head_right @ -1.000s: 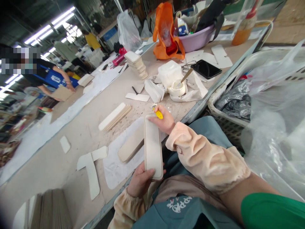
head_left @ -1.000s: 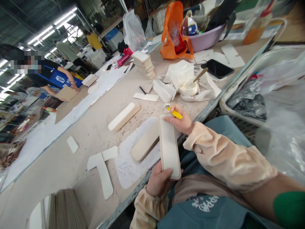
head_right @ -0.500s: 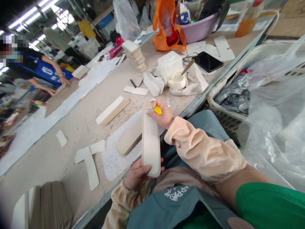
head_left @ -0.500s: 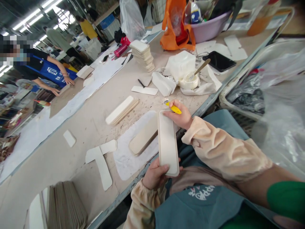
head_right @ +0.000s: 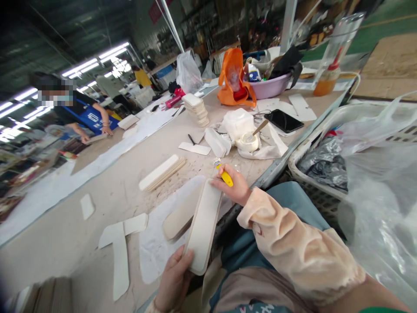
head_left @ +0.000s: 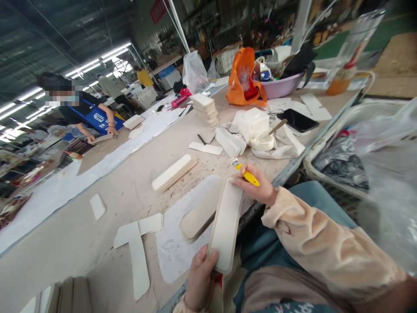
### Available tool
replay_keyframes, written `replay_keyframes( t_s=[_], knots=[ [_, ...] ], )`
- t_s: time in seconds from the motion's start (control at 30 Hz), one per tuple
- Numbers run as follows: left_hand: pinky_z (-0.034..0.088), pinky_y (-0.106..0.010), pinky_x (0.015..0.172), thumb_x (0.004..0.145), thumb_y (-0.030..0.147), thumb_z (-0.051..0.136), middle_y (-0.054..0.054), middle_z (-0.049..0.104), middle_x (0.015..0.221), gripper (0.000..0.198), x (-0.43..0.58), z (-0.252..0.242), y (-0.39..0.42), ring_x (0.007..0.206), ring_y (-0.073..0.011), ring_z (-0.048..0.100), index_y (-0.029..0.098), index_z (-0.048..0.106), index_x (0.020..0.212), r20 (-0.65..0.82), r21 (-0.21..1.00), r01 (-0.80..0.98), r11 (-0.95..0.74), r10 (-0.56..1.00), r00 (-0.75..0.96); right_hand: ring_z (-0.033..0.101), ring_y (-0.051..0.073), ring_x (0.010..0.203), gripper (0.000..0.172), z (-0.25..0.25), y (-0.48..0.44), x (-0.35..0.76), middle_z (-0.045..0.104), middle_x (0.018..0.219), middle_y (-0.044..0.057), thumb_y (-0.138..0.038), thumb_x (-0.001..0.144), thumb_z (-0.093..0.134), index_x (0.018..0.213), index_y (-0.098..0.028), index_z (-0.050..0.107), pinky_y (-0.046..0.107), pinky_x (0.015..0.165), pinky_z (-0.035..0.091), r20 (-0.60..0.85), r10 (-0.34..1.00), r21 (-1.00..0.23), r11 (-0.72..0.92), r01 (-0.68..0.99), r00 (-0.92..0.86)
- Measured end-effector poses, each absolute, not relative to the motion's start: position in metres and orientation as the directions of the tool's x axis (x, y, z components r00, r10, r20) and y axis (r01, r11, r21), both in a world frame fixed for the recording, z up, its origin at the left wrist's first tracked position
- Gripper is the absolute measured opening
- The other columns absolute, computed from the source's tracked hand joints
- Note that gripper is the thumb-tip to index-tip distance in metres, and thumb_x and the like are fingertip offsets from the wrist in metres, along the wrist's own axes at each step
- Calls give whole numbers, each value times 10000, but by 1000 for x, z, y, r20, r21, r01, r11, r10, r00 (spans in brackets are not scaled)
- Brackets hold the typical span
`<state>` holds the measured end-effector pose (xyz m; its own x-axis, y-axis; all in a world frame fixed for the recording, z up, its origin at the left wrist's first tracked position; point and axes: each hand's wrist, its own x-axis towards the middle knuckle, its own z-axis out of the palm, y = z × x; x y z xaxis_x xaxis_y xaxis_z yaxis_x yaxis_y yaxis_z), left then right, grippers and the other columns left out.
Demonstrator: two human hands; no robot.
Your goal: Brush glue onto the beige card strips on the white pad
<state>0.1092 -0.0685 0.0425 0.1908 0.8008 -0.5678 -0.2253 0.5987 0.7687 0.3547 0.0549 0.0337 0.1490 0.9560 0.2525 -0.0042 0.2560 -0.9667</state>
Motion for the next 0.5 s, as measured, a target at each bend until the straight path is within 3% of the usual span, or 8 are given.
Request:
replay_keyframes(
  t_s=[0.1, 0.33, 0.5],
  knots=[
    [476, -272, 668, 708, 447, 752, -66, 703, 800, 378, 103, 44, -68, 743, -183, 619, 130, 717, 910, -555, 807, -209, 553, 830, 53, 424, 110, 585, 375, 36, 53, 354, 458, 655, -63, -407, 773, 709, 857, -240, 384, 258, 571, 383, 279, 953, -960, 278, 23, 118],
    [377, -245, 543, 626, 549, 759, -17, 601, 609, 434, 86, 46, -58, 591, -144, 497, 132, 709, 734, -475, 880, -29, 474, 876, -84, 478, 126, 604, 389, 38, 53, 346, 537, 726, -35, -429, 755, 730, 861, -244, 404, 268, 558, 404, 268, 950, -963, 264, 48, 160],
    [328, -222, 529, 723, 533, 681, 23, 502, 576, 382, 55, 58, -25, 580, -118, 417, 166, 636, 625, -302, 922, 218, 319, 947, -109, 484, 136, 571, 316, 54, 73, 342, 535, 699, -27, -447, 793, 684, 853, -243, 451, 282, 547, 404, 391, 910, -859, 308, 410, 137]
  ],
)
